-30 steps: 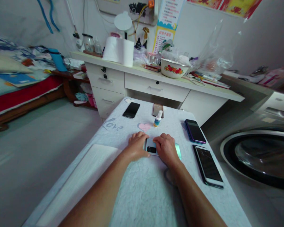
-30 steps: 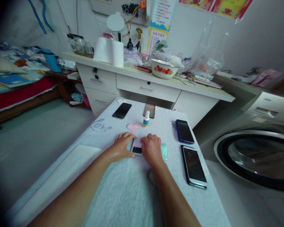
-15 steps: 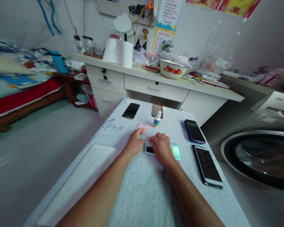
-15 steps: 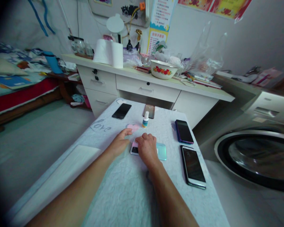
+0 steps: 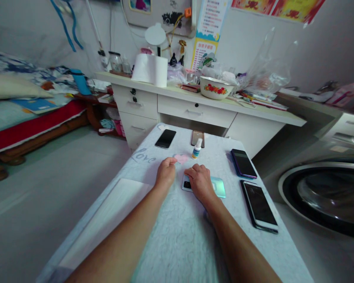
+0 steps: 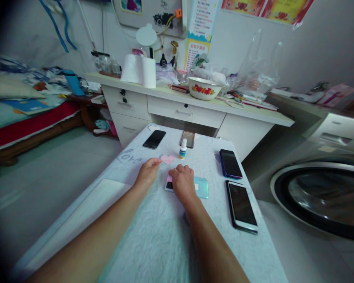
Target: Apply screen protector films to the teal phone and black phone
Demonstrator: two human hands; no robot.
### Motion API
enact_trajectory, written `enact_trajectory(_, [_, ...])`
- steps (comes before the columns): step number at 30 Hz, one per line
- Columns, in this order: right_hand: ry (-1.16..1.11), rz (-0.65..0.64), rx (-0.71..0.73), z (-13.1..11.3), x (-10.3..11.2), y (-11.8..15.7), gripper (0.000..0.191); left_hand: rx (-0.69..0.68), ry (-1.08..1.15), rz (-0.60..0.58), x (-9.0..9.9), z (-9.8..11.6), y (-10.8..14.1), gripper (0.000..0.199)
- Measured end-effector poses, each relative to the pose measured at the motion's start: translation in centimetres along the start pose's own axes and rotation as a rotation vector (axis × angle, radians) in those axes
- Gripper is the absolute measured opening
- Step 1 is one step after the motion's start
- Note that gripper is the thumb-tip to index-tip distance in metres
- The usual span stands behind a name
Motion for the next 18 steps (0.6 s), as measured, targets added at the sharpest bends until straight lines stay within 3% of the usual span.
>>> enact_trajectory(9, [-0.021, -0.014, 0.025, 0.0, 0.4, 0.2, 0.025, -0.031, -0.103, 0.022, -0.5, -0.2, 0.2, 0.031])
enact_trajectory(18, [-0.070, -0.045, 0.097, -0.1, 0.6, 0.6, 0.025, 0.198, 0.095, 0.085, -1.1, 2.7, 0.3, 0.038])
Point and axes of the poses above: each hand's wrist, its own y-axis away from the middle knuckle, its own x-axis out of the back of the hand, z = x × y, the point moved 2 cm from there along -y, towards the middle knuckle, and after that the axes turned 2 degrees about -x, right-handed, at the moved point
